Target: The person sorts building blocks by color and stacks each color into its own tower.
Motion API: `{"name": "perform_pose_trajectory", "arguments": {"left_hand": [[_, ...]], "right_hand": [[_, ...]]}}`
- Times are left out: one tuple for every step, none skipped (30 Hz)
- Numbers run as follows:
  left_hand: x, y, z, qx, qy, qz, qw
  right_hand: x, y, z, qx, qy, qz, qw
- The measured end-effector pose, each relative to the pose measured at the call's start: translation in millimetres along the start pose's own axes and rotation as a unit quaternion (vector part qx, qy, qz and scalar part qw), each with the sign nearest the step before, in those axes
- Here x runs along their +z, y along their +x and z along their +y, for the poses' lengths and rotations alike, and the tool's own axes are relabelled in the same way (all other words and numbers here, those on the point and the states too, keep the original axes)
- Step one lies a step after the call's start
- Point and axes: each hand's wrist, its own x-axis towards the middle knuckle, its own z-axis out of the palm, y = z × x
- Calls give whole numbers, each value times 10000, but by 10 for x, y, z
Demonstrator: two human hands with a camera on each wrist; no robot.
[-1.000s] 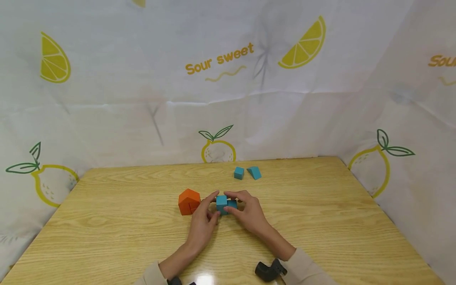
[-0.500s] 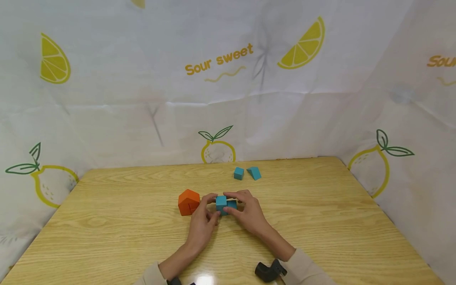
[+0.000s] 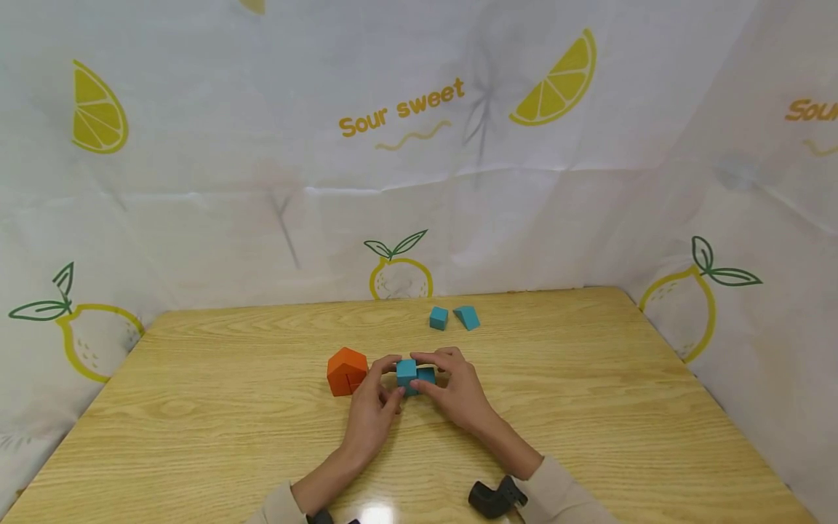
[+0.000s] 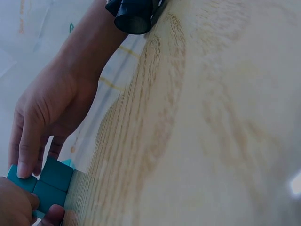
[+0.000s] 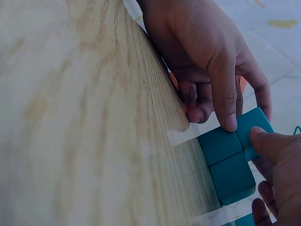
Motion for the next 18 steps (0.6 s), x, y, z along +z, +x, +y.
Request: {"name": "perform_pose_trajectory", "arguments": {"left_hand": [[0,0,0,8,11,7,10000],[0,0,1,15,16,14,10000],[0,0,2,23,21,18,10000],[-1,-1,3,33,24,25,10000],[-2,-2,3,39,27,33,10000],[-2,-3,4,50,29,39,10000],[-3,-4,5,61,30,47,10000],[-4,-5,5,76,31,53,10000],[-4,-6,7,93,32,61,9999],[-4,-6,8,110,33,73,9999],[-5,-7,9,120,34,81,9999],[-5,-7,12,134,26,88,9999],[-6,-6,15,139,20,92,9999],[-6,-6,18,145,9,94,9999],[-7,-5,21,151,2,97,9998],[-7,-5,23,154,-7,98,9998],[-7,-5,25,155,-20,96,9998],[-6,-6,27,160,-32,97,9998]], "right_hand": [[-4,0,1,-9,8,-9,10000],[-7,0,3,-20,22,-15,10000],[-9,0,3,-34,49,-17,10000],[-10,-2,4,-57,70,-17,10000],[-10,-4,6,-77,85,-19,9999],[-8,-5,9,-94,96,-19,9999],[-6,-6,13,-107,98,-17,9999],[-4,-6,17,-114,101,-21,9999],[-1,-5,20,-113,103,-25,9999],[1,-5,22,-111,95,-26,9999],[2,-5,23,-101,93,-27,9999],[3,-4,23,-90,83,-24,9999],[4,-4,23,-80,72,-21,9999],[3,-5,22,-70,66,-21,10000],[3,-5,21,-59,62,-18,10000],[3,-6,20,-50,53,-16,10000],[2,-7,19,-45,52,-14,10000],[2,-8,19,-40,48,-13,10000]]}}
